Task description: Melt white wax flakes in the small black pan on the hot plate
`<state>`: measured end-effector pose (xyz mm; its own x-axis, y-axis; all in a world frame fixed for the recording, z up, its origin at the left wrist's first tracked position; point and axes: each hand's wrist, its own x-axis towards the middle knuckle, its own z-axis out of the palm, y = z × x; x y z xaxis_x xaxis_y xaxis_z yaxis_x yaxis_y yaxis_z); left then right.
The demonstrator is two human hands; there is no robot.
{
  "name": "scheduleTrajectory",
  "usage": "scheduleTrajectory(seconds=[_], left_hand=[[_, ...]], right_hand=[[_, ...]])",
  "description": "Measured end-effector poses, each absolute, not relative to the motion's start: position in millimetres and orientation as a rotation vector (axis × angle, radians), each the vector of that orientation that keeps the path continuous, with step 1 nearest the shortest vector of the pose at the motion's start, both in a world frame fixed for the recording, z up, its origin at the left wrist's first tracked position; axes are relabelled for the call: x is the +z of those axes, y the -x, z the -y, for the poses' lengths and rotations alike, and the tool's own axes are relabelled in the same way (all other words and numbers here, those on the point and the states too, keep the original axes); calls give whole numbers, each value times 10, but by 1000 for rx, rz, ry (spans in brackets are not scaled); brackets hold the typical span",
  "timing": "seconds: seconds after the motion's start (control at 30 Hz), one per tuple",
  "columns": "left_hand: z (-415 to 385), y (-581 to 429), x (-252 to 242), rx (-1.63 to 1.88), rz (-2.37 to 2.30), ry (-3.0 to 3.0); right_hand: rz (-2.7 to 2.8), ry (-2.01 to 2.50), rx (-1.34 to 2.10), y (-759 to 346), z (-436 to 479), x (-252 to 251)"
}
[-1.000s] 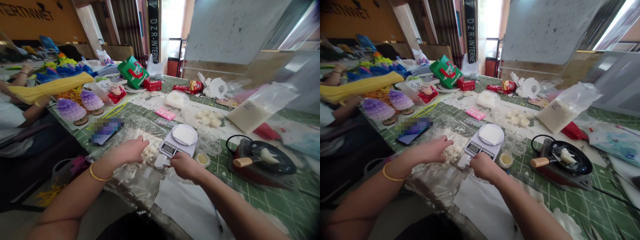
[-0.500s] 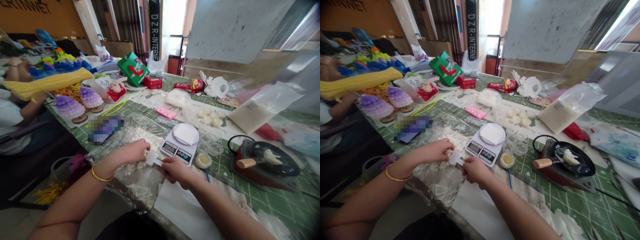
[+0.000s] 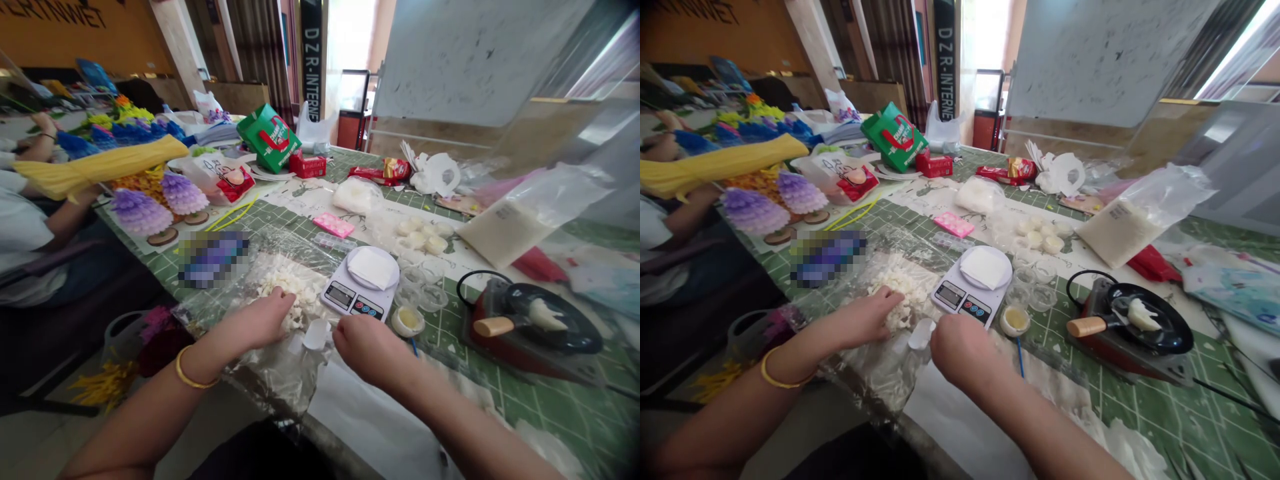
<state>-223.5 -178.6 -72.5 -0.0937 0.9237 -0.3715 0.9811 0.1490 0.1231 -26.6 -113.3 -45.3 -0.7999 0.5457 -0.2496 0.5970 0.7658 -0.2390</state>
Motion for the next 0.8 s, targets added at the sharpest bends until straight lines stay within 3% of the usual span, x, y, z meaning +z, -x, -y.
scheduleTrajectory(seconds=[0.13, 0.43, 0.8], left_hand=[[1701, 2314, -816, -54, -1981, -1853], [1677, 2278, -751, 159, -1891, -1651], [1893, 2370, -426, 335, -1849, -1450]], right_hand=[[-2834, -871, -563, 431, 1186, -544], [-2671, -1164, -1244, 478, 1203, -1036], [-2343, -1278, -1779, 272, 1136, -1000]])
